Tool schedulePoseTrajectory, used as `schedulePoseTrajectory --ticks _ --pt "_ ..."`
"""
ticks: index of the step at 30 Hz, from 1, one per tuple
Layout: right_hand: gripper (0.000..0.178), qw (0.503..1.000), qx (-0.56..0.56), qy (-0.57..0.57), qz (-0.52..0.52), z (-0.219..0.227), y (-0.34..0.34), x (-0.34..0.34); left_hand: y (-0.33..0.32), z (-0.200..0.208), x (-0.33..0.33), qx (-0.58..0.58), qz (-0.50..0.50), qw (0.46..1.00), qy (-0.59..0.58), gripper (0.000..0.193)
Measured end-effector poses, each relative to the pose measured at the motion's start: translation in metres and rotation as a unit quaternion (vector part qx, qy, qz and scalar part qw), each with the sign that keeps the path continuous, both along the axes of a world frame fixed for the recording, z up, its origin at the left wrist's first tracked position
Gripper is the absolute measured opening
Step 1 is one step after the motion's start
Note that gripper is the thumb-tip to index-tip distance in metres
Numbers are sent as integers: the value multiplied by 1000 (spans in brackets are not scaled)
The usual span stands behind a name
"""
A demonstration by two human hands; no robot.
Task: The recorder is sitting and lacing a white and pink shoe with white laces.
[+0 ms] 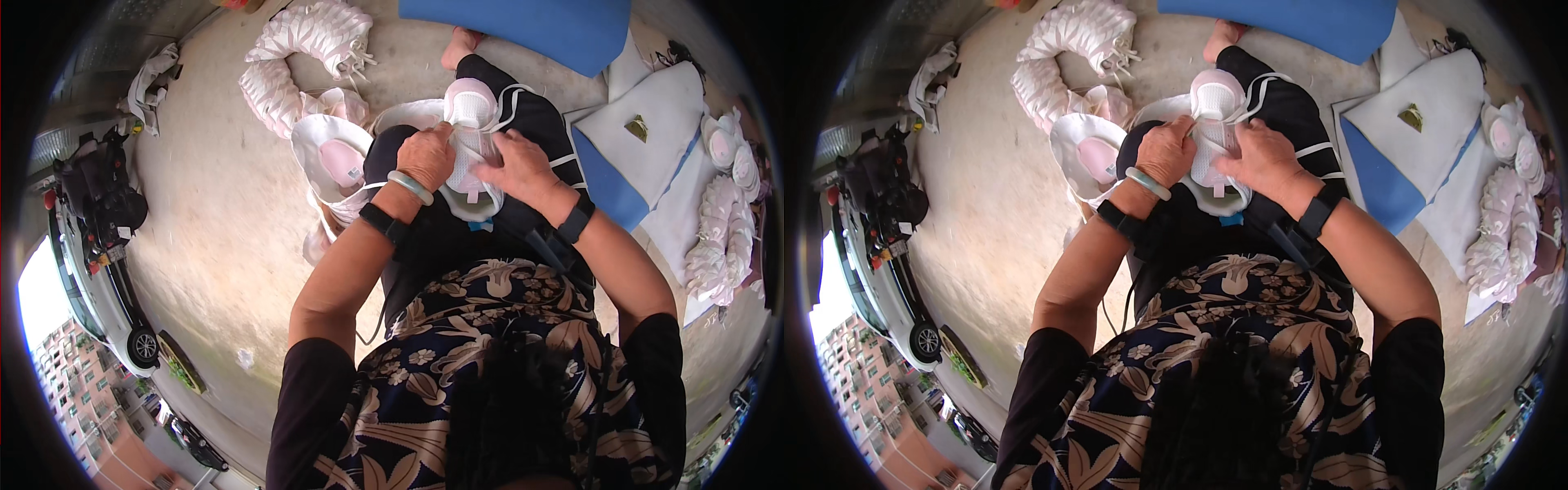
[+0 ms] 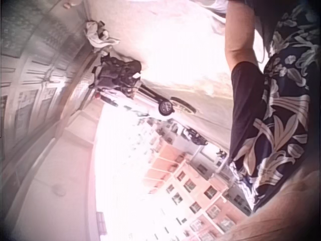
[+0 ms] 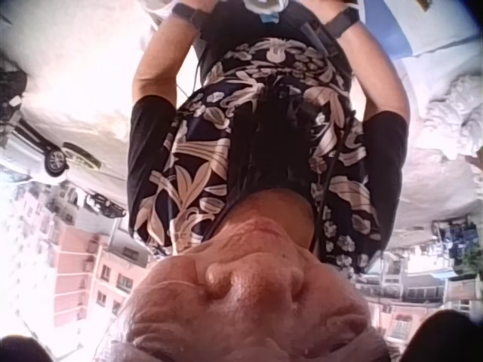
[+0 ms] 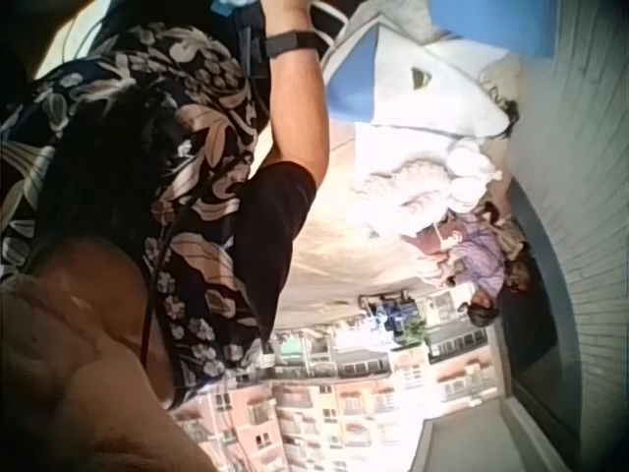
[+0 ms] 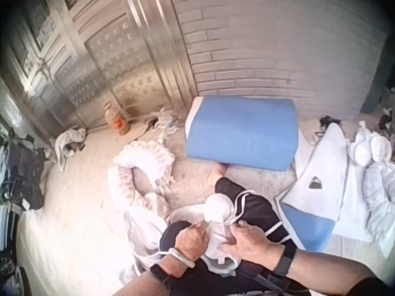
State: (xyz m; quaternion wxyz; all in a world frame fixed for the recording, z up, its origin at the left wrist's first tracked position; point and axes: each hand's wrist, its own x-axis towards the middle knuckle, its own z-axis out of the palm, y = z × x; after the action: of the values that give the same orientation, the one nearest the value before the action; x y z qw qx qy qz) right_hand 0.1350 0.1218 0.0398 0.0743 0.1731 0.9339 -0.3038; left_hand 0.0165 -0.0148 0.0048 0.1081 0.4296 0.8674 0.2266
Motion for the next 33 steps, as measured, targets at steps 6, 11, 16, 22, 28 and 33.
schedulePoseTrajectory --ticks 6,11,16,22,28,33 --pt "17 998 9 13 60 -8 -2 17 6 9 -8 -5 16 999 -52 29" --pt "11 980 -184 42 69 -7 0 19 18 5 -10 32 45 998 -39 36" --pt "16 921 -347 -7 177 13 -6 16 27 4 -6 60 14 997 35 60" --pt "45 994 71 71 -33 2 0 6 39 -7 -9 7 28 999 -40 86" --pt "67 997 65 25 -34 -4 -7 3 40 -10 -25 -24 -12 962 -271 108" --pt "48 997 58 31 -51 -10 -1 5 33 -14 -29 -5 -60 974 -217 114"
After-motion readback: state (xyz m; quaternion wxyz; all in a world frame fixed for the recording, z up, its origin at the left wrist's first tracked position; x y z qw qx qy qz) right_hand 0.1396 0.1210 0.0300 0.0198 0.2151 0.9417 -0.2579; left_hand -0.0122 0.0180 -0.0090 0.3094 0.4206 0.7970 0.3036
